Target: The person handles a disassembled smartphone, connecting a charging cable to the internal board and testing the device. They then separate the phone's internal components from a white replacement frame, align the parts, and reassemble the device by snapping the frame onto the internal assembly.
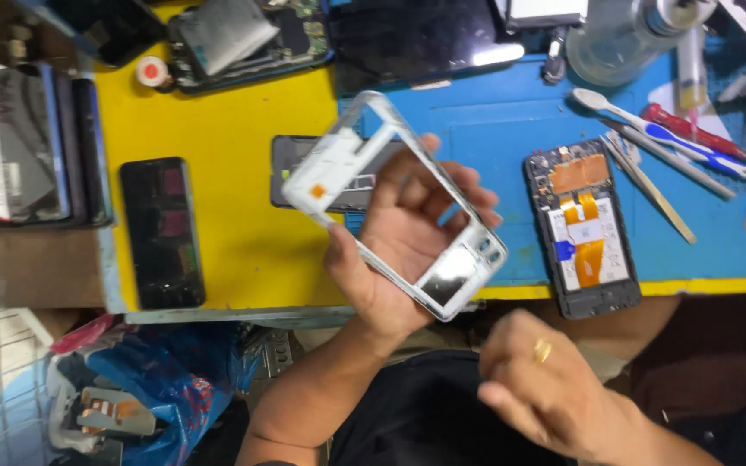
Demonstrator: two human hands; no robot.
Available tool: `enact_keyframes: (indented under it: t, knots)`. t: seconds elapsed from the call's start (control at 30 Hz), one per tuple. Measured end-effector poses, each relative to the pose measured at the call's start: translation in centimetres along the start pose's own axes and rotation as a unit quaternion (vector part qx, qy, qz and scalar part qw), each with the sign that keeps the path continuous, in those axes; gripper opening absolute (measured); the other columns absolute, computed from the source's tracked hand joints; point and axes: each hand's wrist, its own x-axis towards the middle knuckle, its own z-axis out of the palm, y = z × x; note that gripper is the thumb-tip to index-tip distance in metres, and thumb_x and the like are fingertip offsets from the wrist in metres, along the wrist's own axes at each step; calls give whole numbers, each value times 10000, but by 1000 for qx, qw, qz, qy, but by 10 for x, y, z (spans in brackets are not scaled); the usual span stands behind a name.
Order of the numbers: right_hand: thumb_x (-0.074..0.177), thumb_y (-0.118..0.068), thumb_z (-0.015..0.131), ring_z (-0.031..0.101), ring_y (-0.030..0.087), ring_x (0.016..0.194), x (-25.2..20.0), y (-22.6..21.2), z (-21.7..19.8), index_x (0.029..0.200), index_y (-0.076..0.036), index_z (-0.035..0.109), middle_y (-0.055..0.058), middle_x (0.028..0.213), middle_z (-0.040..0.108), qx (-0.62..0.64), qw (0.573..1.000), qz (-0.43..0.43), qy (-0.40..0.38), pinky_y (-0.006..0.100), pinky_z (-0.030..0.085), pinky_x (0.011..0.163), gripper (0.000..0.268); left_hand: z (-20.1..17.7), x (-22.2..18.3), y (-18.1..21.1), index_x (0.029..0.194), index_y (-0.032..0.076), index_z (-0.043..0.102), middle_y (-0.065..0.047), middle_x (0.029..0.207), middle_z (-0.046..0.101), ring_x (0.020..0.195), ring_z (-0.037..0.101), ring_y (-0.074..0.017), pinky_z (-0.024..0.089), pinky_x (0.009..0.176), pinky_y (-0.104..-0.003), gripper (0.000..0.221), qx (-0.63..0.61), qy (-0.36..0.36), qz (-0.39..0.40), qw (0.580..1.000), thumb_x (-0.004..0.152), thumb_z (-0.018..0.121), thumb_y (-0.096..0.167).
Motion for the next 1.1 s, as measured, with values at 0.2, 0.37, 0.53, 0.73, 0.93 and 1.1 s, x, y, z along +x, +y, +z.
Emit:
enact_keyframes:
  t: [0.2, 0.37, 0.53, 0.73, 0.93, 1.1]
  knots:
    - [949, -210, 760, 602, 186, 631, -10, -4, -1, 1029, -102, 690, 37, 907, 591, 3, 992, 22, -126, 310, 528, 532, 151, 1, -18, 6, 1537, -38, 466, -240, 1275, 634, 1142, 659, -377, 546, 1033, -500, 1016, 0, 3, -120, 993, 938, 380, 778]
    - [899, -200, 686, 651, 177, 627, -10, -3, -31, 810, -59, 636, 53, 785, 665, -43, 996, 75, -17, 287, 559, 600, 174, -12, -37, 5, 1565, -37, 428, -277, 1318, 610, 1173, 649, -385, 540, 1055, -501, 1022, -21, -4, -209, 978, 940, 362, 769]
    - [820, -63, 762, 690, 176, 714, 23, -9, -45, 848, 12, 667, 116, 831, 677, -130, 982, 87, 110, 255, 583, 688, 125, -9, -51, 3, 1521, -58, 430, -249, 1288, 610, 1140, 655, -365, 533, 1044, -502, 1014, 2, 14, -253, 967, 925, 375, 760]
    - [901, -97, 779, 627, 230, 825, 51, 3, -46, 1057, -49, 721, 108, 994, 634, -191, 978, 23, 87, 357, 494, 788, 173, -7, -64, -2, 1548, -13, 387, -204, 1254, 595, 1118, 638, -299, 520, 985, -407, 962, 55, 10, -287, 956, 924, 425, 718]
    - [979, -121, 647, 540, 269, 823, 63, 1, -46, 1163, -58, 717, 118, 1050, 626, -200, 979, -34, 33, 385, 433, 762, 206, -4, -62, 3, 1314, -9, 533, -138, 1181, 615, 1074, 640, -221, 520, 960, -340, 855, 163, -28, -320, 933, 926, 443, 748]
    - [1029, -65, 520, 539, 259, 764, 65, 2, -47, 1063, -12, 662, 108, 988, 609, -257, 965, -60, 13, 401, 363, 685, 156, -4, -68, 3, 1360, 6, 539, -121, 1188, 624, 1047, 648, -209, 520, 934, -325, 860, 137, -3, -341, 930, 907, 508, 737]
